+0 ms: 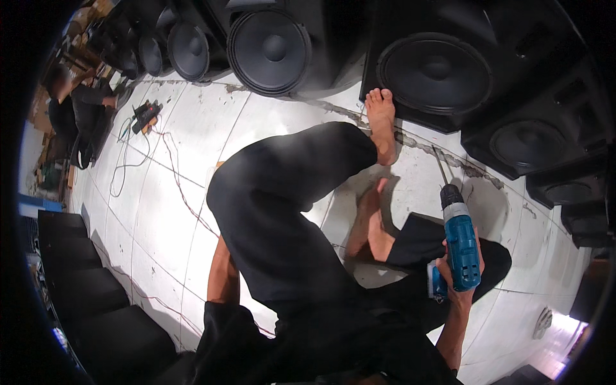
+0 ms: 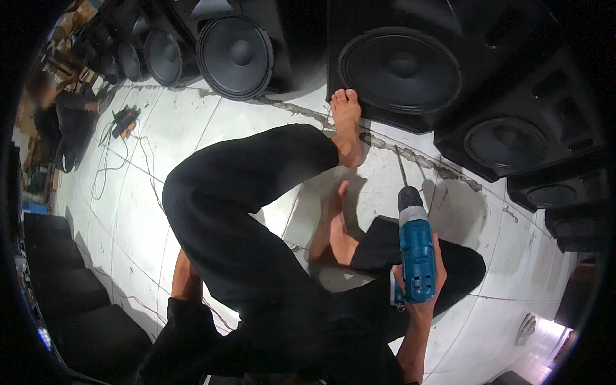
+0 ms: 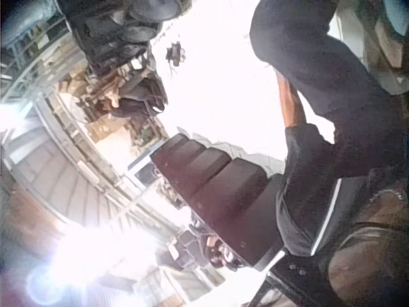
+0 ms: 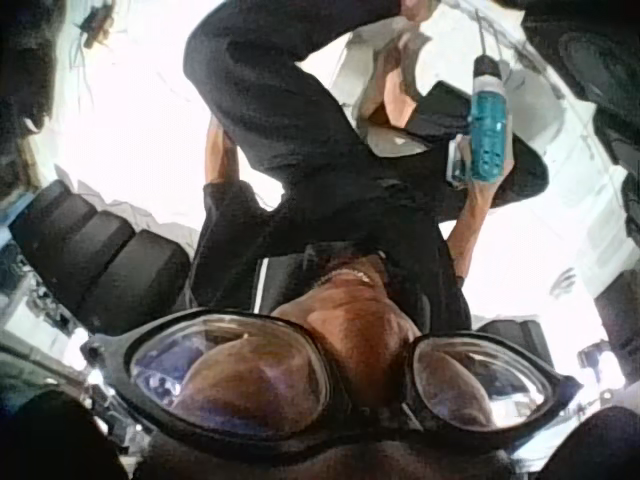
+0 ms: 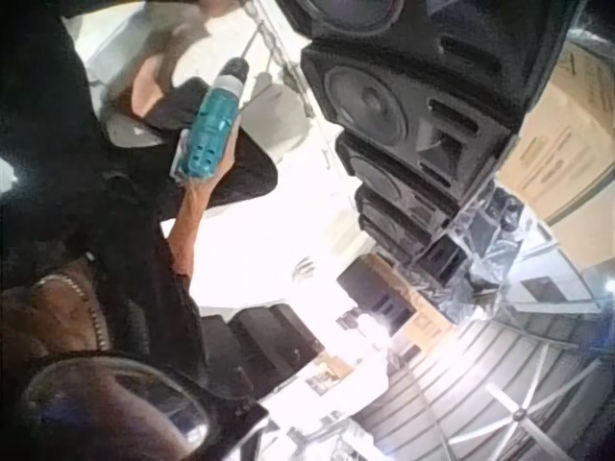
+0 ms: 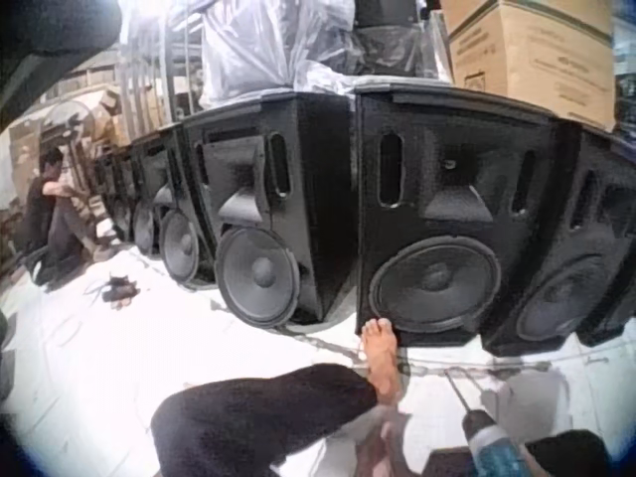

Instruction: The person sits on the floor and uses a cordless drill to fasten screws into the front of large black speaker cabinets. They repeatedly pick up screws, align them with holes, and drive them in to secure the speaker cones or grilles.

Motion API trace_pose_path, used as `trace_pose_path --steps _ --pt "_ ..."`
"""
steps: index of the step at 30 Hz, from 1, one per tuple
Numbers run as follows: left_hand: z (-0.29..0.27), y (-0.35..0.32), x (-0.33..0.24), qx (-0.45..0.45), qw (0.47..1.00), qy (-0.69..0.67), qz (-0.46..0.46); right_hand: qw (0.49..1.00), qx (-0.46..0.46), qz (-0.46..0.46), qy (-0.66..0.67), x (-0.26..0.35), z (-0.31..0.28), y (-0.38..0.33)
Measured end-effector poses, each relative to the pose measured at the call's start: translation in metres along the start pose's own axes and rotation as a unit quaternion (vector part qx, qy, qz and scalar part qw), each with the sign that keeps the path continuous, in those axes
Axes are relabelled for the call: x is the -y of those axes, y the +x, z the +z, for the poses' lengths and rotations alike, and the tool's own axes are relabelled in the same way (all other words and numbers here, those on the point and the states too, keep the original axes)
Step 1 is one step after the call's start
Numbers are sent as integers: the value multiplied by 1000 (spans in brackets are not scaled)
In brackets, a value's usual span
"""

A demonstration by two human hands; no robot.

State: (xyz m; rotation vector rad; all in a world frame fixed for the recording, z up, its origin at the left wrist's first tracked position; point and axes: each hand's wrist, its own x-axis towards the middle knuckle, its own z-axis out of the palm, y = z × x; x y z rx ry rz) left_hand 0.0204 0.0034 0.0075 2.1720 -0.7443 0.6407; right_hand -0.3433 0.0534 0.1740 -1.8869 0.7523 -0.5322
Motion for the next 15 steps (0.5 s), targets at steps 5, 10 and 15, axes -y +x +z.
trace_pose_path --steps 5,10,15 --pt "2 4 -23 -7 1000 -5 9 991 -24 64 112 -18 6 -6" --pt "25 17 19 35 996 -20 -82 979 -10 77 190 -8 28 -2" --pt "21 25 8 11 952 -126 -279 978 15 62 201 -39 27 -8"
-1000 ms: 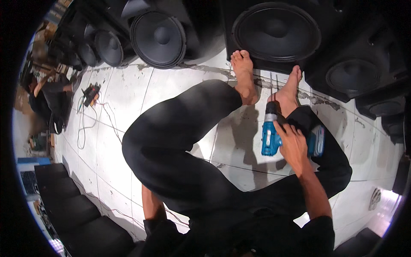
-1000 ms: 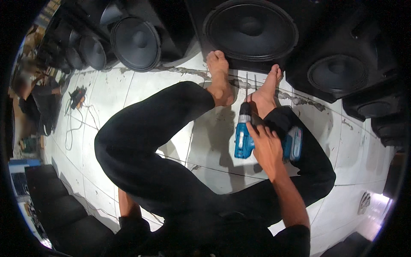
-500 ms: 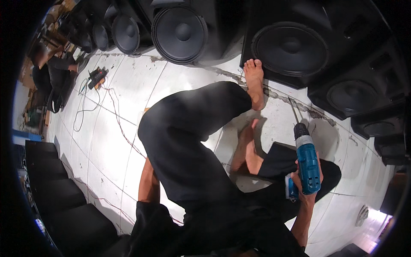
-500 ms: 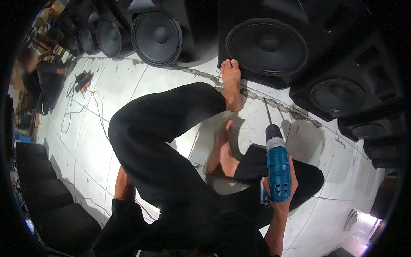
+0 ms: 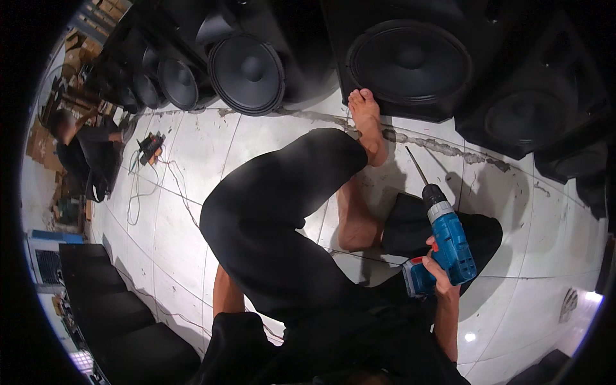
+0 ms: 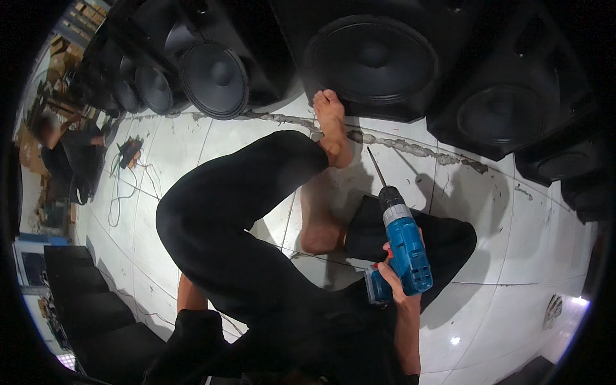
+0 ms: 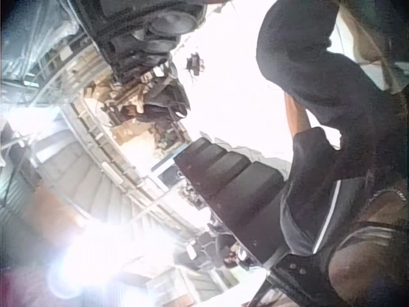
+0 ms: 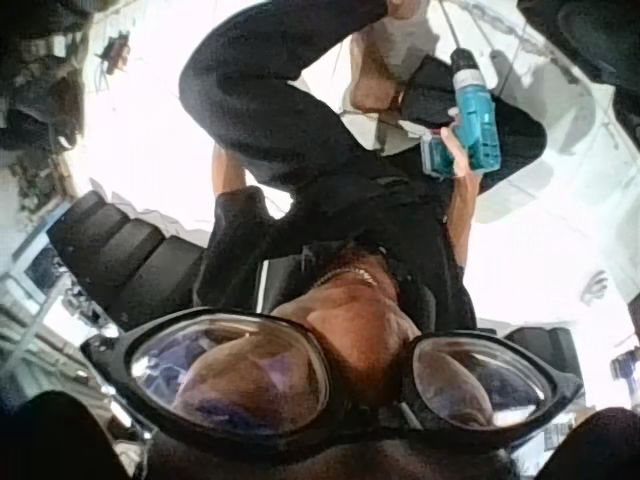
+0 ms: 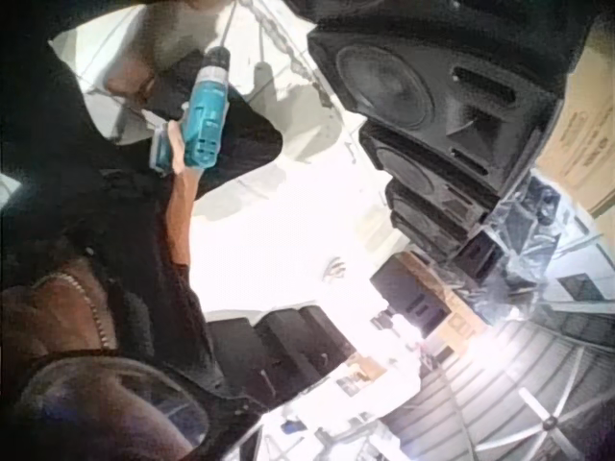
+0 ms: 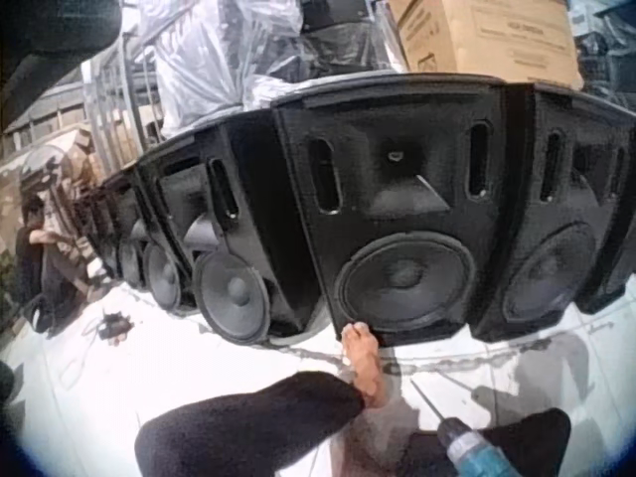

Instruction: The person sits on the floor and uses a cordless drill to fasten screws into the front of large black speaker cabinets. They repeatedly pick up screws, align them with holes, and drive them in to secure the speaker cones or grilles.

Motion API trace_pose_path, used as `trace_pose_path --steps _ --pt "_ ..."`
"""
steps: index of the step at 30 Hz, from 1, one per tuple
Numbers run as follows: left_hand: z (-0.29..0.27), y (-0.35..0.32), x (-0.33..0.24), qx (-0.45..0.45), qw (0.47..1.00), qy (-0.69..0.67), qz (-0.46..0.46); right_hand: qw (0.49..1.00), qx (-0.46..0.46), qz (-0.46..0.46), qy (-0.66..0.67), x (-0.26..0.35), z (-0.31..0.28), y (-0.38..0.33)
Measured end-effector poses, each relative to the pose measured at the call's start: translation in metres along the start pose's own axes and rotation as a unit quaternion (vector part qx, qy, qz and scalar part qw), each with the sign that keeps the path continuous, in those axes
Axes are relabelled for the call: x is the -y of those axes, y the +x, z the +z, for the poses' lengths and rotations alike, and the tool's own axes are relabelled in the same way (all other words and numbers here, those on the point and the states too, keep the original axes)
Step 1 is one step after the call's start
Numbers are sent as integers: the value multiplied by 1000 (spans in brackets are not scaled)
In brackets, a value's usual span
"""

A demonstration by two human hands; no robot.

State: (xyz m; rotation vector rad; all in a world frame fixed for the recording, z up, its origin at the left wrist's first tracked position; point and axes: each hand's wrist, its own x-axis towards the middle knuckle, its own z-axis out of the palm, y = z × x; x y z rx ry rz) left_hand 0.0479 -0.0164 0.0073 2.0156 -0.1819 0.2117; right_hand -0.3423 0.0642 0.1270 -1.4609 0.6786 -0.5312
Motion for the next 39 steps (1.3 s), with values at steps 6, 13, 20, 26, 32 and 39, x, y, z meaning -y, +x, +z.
trace_pose_path --steps 6,13,20,26,32,39 --pt "-20 -18 -40 76 995 12 -68 999 -7 -39 7 -13 -25 -1" --pt "-79 -40 -25 153 986 -4 -72 994 -88 -2 63 7 -20 6" --pt "-302 -43 136 131 947 250 -152 993 -55 -4 101 -9 -14 4" --pt "-411 -50 131 156 924 -148 -318 960 3 73 270 -21 -30 -6" --pt "-439 -60 132 80 731 -577 -357 959 44 83 266 -16 -28 -4" --pt "-428 -64 116 102 726 -600 -320 982 127 -29 137 -19 -32 7"
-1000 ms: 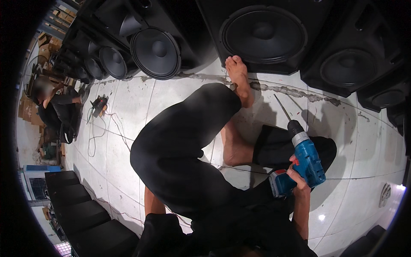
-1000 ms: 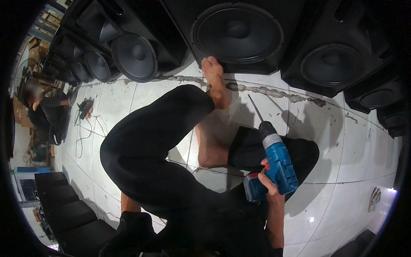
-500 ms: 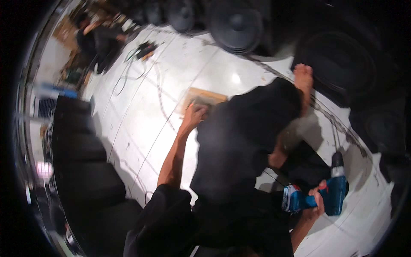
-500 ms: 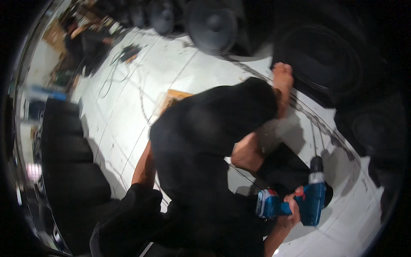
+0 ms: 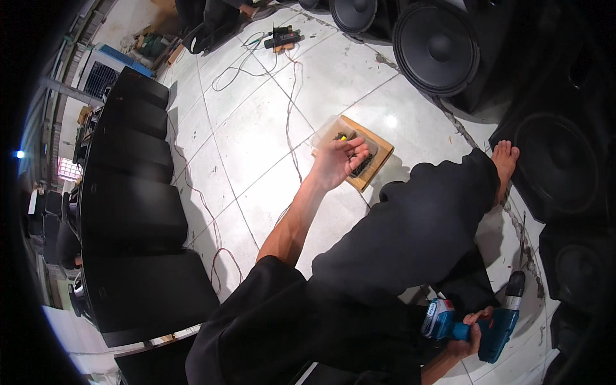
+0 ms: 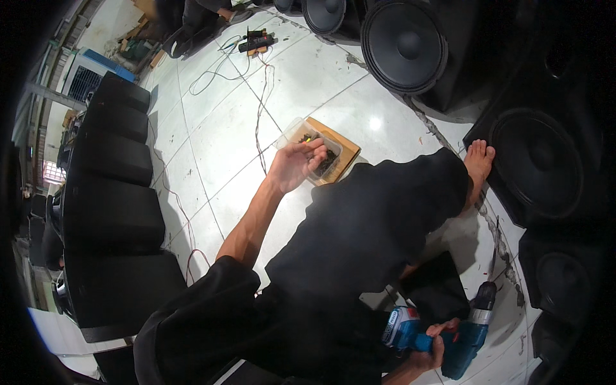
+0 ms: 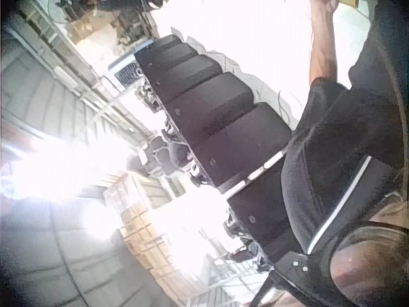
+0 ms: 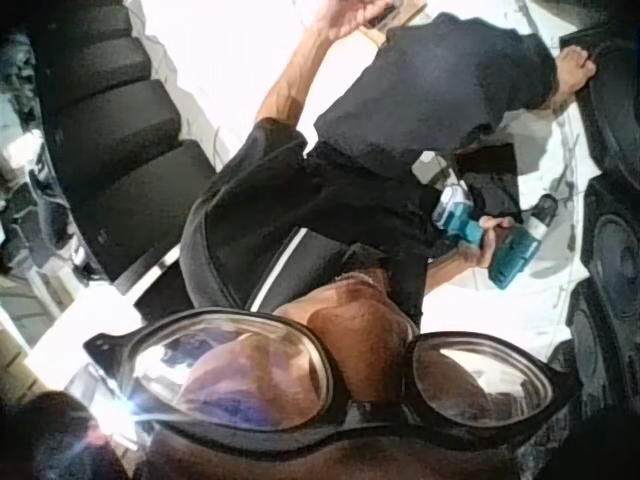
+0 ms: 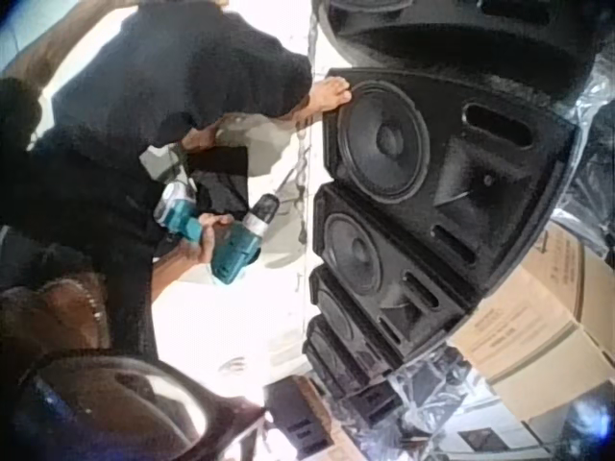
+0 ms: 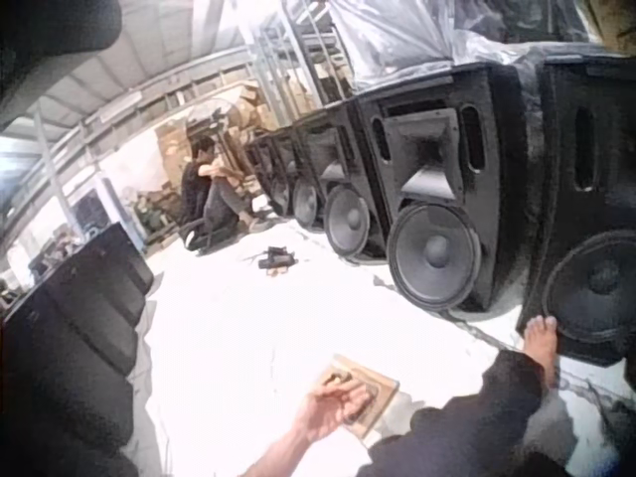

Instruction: The person sits on the floor and uses a cordless drill to fasten screws into the front of large black speaker cabinets. They repeatedly pick up screws, align them with holes, and drive them in to secure the speaker cones or grilles.

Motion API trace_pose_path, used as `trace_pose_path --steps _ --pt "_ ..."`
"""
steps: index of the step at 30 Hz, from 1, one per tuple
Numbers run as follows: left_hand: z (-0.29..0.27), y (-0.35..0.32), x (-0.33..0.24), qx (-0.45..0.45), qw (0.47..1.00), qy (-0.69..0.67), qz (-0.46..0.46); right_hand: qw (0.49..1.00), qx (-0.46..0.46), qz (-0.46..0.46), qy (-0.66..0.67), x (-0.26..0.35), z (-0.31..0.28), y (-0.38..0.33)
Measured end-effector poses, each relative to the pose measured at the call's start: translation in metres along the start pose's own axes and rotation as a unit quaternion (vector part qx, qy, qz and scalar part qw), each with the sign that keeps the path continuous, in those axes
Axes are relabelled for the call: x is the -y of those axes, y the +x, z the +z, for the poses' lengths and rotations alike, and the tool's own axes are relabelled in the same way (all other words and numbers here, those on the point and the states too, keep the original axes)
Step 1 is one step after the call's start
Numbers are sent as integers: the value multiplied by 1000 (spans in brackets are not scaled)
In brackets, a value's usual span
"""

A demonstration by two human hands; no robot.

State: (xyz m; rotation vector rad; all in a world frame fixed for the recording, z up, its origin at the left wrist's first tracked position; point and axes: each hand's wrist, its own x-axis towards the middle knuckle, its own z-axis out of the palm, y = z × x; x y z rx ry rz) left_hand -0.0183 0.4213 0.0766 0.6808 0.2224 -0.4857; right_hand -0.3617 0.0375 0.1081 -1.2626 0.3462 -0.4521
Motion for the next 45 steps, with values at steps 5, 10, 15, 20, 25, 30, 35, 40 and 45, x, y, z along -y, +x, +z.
trace_pose_path --steps 5,10,15,20,25,30,35,40,45 --pt "53 -8 -4 51 998 1 21 990 66 -103 -76 -41 -60 -19" --pt "95 -10 -13 111 993 18 24 999 -14 -23 37 -14 -13 -1" --pt "109 -5 -8 133 991 -1 8 996 -38 3 76 0 2 1" --pt "109 4 0 123 992 -5 8 995 -47 -11 91 5 7 3" --pt "132 12 -8 128 989 70 40 992 -54 -63 98 11 20 6" --pt "177 39 -15 133 972 190 -20 985 -37 -24 169 16 17 8" --pt "246 74 -6 194 920 335 -64 990 -101 -68 70 25 31 10" --pt "346 95 48 284 812 490 -145 983 -139 -88 -86 45 25 11" --pt "386 99 113 401 730 499 -239 978 -127 -103 -133 47 15 9"
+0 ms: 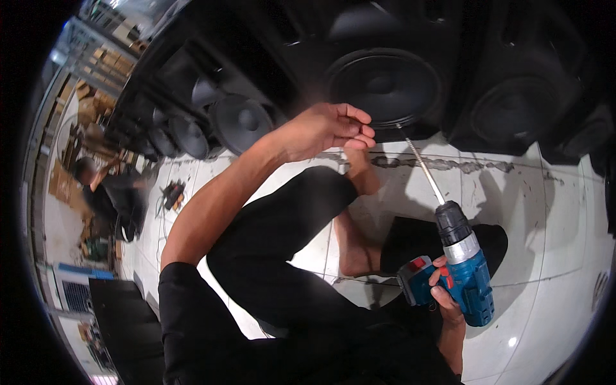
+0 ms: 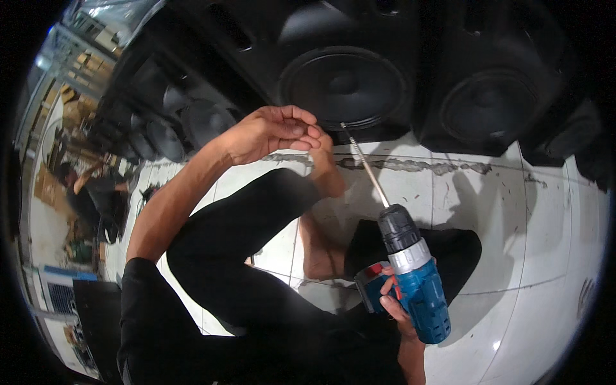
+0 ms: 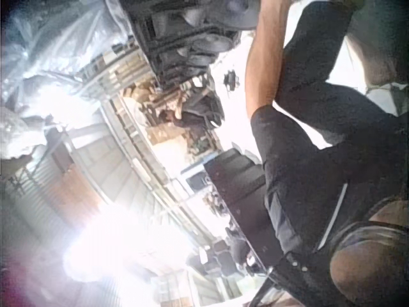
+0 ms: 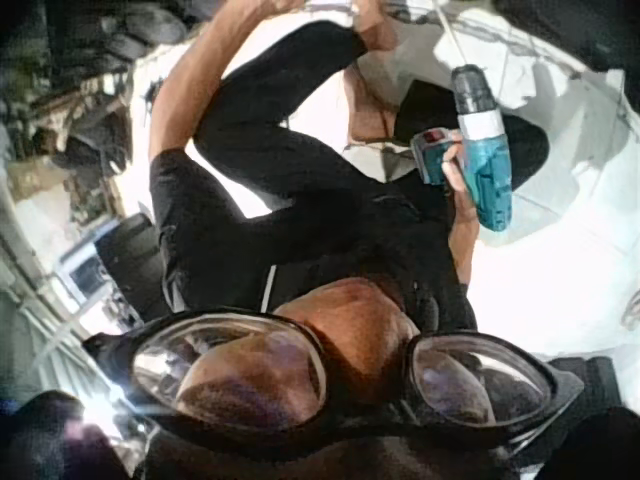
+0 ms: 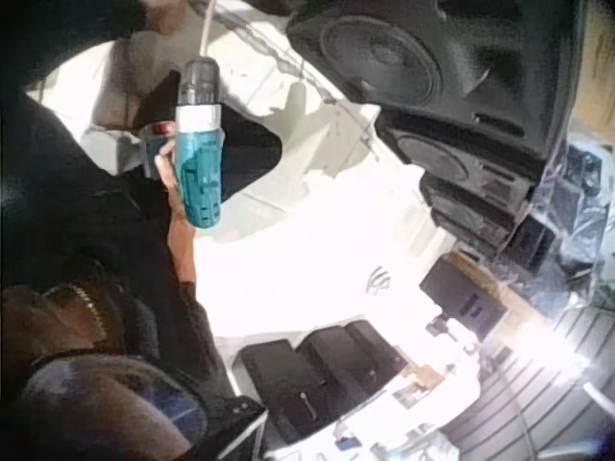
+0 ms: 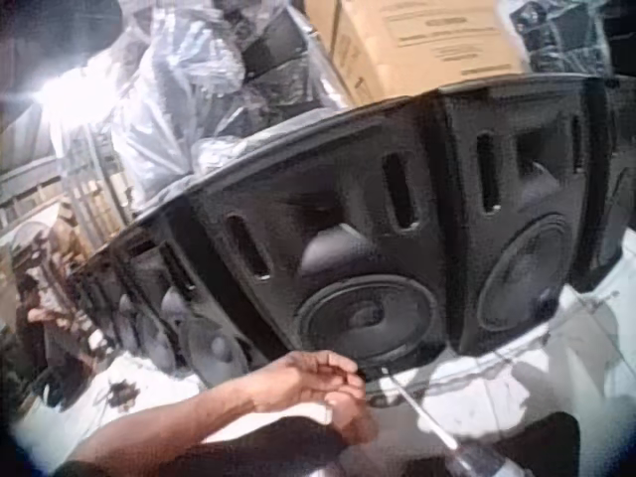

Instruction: The person sits on the floor and uses a cordless drill to fasten screws into the front of large black speaker cabinets. They repeatedly pick up screws, align them with holes, and drive them in to secure the speaker cones or grilles.

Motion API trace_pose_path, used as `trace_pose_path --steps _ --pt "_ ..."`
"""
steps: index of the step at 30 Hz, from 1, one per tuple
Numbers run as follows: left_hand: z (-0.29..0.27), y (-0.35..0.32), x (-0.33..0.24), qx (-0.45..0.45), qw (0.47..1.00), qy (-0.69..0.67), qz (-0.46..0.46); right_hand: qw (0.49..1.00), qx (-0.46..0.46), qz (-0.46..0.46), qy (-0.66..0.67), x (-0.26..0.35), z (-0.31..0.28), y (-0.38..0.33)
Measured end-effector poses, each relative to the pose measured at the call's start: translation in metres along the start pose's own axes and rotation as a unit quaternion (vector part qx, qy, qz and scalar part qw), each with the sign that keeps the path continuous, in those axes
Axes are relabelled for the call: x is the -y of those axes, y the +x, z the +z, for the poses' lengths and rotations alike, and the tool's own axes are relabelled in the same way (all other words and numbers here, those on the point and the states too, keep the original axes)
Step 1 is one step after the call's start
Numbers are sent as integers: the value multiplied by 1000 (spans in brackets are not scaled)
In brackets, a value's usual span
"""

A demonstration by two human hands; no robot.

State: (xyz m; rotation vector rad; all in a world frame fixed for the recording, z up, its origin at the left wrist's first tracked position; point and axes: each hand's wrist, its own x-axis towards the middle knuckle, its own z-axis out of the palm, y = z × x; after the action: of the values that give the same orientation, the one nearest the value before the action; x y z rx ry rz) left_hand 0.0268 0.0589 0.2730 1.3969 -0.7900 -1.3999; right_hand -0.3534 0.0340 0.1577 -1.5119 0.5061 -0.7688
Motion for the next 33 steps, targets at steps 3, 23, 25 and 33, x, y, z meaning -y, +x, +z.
trace_pose_path --steps 3,23,25,33 --pt "15 38 12 33 999 -27 -10 992 -52 110 32 -5 -15 -10" --pt "74 119 108 -88 956 -276 51 983 -57 108 138 -57 -49 2" --pt "65 117 105 -92 962 -253 56 980 -63 117 151 -56 -46 5" --pt "59 113 94 -54 960 -265 70 977 -82 113 160 -48 -39 14"
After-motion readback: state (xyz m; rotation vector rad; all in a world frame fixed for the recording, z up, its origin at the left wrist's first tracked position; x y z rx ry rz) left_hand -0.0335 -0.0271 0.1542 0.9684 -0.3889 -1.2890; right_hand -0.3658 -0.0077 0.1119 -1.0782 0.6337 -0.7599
